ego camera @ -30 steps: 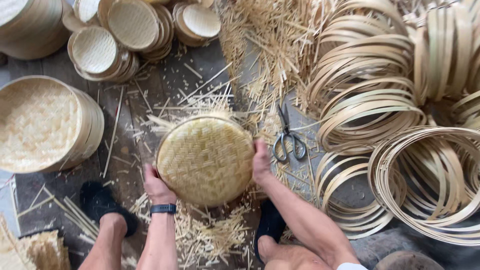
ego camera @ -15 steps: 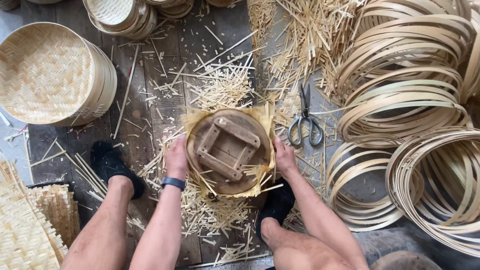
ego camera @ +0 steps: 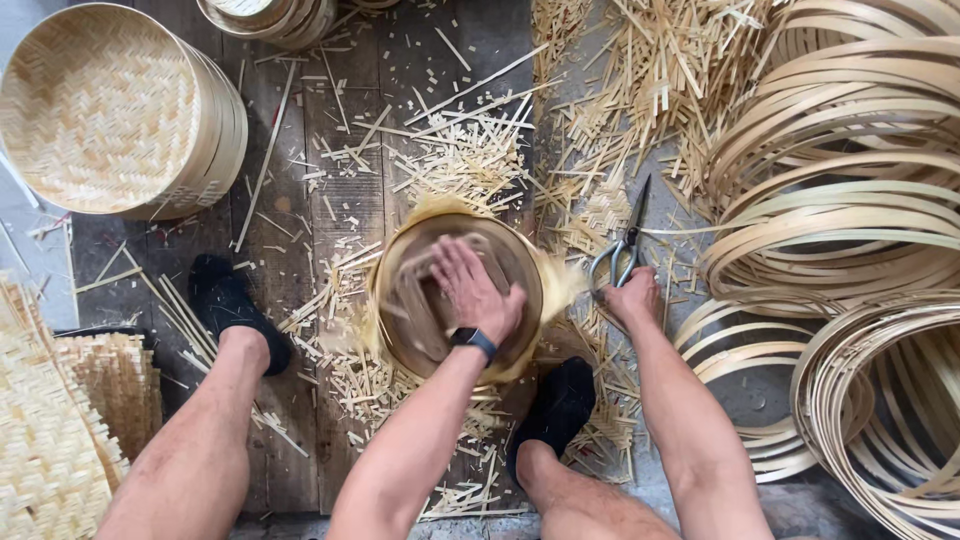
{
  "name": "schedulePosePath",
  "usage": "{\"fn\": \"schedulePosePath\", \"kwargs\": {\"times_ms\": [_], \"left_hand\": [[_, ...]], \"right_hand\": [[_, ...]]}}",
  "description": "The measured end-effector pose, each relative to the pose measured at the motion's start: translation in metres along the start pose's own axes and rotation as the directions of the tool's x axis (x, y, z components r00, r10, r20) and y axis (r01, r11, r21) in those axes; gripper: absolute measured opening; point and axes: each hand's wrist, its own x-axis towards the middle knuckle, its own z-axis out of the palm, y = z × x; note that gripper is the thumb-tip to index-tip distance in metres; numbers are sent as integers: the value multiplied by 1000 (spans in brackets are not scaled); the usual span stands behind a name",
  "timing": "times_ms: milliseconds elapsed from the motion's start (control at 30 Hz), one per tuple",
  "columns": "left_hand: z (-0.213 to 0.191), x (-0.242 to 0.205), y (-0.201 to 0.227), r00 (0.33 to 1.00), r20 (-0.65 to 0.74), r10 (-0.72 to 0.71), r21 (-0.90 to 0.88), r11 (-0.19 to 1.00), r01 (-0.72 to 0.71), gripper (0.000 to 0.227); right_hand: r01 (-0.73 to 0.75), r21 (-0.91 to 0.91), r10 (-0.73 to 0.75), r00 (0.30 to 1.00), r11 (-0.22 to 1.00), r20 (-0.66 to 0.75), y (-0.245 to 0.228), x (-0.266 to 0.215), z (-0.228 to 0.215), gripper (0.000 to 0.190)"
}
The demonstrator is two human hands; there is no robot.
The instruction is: The person fits a woven bamboo sheet into a circular wooden frame and uses shears to trim the excess bamboo material along the edge of the frame.
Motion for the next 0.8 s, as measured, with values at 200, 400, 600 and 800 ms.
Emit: {"fn": "schedulePosePath", "kwargs": {"times_ms": [200, 400, 600, 800], "left_hand": [[-6, -38, -42, 928, -32, 371, -87, 924, -373, 111], [-2, -31, -48, 926, -34, 377, -129, 917, -378, 110], [-2, -29, -49, 928, -24, 372, -160, 915, -371, 112], [-2, -28, -57, 908, 13, 420, -159, 897, -413, 111]], "right_hand": [[95, 311, -180, 949, 946, 259, 56, -2, 1, 43], [292, -122, -247, 925, 949, 289, 18, -106, -46, 63], [604, -331, -567, 796, 725, 212, -58, -110, -34, 67], [548, -441, -522, 831, 710, 193, -54, -89, -4, 35]]}}
